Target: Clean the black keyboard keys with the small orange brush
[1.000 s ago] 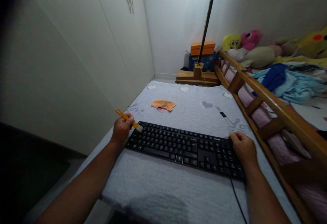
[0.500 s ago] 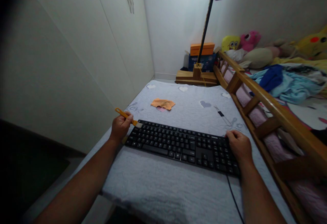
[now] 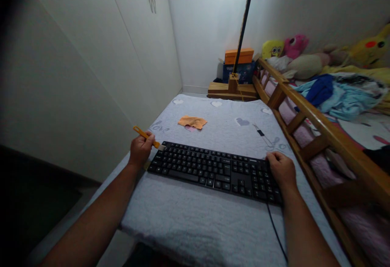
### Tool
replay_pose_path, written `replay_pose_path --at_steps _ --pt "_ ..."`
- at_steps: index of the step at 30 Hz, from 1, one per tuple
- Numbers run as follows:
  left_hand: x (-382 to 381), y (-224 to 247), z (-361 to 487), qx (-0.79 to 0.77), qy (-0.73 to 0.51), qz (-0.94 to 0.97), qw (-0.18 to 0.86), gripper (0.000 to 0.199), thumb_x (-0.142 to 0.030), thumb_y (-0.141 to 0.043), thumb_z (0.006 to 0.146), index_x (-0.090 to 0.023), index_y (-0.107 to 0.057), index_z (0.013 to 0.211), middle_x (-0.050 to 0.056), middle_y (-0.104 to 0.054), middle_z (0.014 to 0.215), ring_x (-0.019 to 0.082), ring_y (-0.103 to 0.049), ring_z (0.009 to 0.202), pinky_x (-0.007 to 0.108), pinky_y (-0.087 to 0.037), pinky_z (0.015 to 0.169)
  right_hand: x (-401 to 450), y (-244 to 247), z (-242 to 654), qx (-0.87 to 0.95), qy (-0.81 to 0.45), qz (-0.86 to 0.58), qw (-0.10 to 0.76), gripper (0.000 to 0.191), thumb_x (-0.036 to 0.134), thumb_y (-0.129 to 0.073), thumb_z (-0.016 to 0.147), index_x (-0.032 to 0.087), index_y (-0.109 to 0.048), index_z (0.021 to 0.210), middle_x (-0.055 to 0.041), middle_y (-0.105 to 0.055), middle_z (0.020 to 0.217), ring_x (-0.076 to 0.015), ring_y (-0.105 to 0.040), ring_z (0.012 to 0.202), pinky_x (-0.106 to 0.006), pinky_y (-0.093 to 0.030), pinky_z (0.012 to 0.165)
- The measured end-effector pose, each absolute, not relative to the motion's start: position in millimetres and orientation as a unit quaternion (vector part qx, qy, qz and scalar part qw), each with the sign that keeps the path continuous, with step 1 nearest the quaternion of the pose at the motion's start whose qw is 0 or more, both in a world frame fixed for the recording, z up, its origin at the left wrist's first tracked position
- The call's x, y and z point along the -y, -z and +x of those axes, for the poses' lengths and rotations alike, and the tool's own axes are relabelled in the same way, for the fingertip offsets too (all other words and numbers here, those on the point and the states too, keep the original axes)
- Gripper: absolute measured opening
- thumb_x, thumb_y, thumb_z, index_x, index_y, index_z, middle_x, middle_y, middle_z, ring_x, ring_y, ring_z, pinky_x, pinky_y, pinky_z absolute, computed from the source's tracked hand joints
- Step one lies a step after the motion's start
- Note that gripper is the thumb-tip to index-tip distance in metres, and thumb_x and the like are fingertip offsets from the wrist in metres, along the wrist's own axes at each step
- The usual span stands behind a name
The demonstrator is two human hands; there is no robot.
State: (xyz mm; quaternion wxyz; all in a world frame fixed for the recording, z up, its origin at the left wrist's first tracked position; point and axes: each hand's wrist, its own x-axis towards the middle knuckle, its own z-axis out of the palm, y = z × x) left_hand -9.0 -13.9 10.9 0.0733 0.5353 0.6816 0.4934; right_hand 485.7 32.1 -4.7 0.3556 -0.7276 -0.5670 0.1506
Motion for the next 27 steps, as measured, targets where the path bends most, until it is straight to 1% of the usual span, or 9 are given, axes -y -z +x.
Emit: replay_pose_path --at_steps 2,9,15,19,23,27 --pt "13 -10 -10 -0.680 -0.499 0.532 0.075 0.028 -0.041 -0.052 0.088 -0.023 -0.056 0.067 -0.002 -0.053 0.055 0.016 -0.055 0.056 0.025 -0.043 0.056 -32 5 486 0.570 -0.147 -0.726 0.356 0.036 0.055 -0.052 0.069 0.023 -0.065 0.057 -0.0033 -0.065 0.057 -0.0241 -0.061 0.065 -0.033 -0.042 0.062" --pt "11 -11 -8 -0.678 -0.505 0.529 0.072 0.028 -0.044 -0.051 0.092 -0.023 -0.059 0.077 -0.004 -0.051 0.054 0.016 -0.053 0.051 0.025 -0.043 0.054 -31 4 485 0.567 -0.154 -0.733 0.342 0.038 0.056 -0.051 0.069 0.024 -0.064 0.056 -0.0034 -0.064 0.057 -0.0248 -0.061 0.064 -0.034 -0.042 0.062" --pt "14 -14 -10 -0.675 -0.481 0.555 0.077 0.027 -0.042 -0.053 0.088 -0.023 -0.057 0.069 -0.002 -0.055 0.056 0.017 -0.059 0.056 0.026 -0.045 0.059 -31 3 485 0.558 -0.158 -0.743 0.334 0.039 0.058 -0.052 0.069 0.023 -0.065 0.058 -0.0046 -0.067 0.060 -0.0280 -0.064 0.069 -0.036 -0.043 0.066" --pt "15 -16 -9 -0.681 -0.483 0.546 0.071 0.029 -0.042 -0.051 0.090 -0.023 -0.056 0.069 -0.002 -0.054 0.056 0.018 -0.059 0.057 0.026 -0.044 0.058 -30 1 486 0.562 -0.163 -0.743 0.324 0.038 0.057 -0.053 0.070 0.023 -0.067 0.060 -0.0067 -0.069 0.064 -0.0311 -0.065 0.074 -0.037 -0.043 0.068" --pt "13 -17 -4 -0.693 -0.488 0.526 0.068 0.029 -0.046 -0.054 0.090 -0.023 -0.062 0.075 -0.002 -0.057 0.055 0.018 -0.060 0.058 0.025 -0.044 0.057 -30 1 487 0.558 -0.165 -0.747 0.323 0.039 0.059 -0.053 0.069 0.023 -0.067 0.060 -0.0076 -0.069 0.066 -0.0331 -0.065 0.077 -0.038 -0.043 0.069" --pt "13 -19 0 -0.694 -0.480 0.533 0.066 0.029 -0.047 -0.058 0.088 -0.021 -0.067 0.080 -0.001 -0.062 0.058 0.018 -0.062 0.058 0.026 -0.046 0.060 -31 2 488 0.560 -0.164 -0.748 0.316 0.041 0.060 -0.052 0.069 0.023 -0.068 0.061 -0.0078 -0.069 0.066 -0.0334 -0.066 0.078 -0.038 -0.043 0.069"
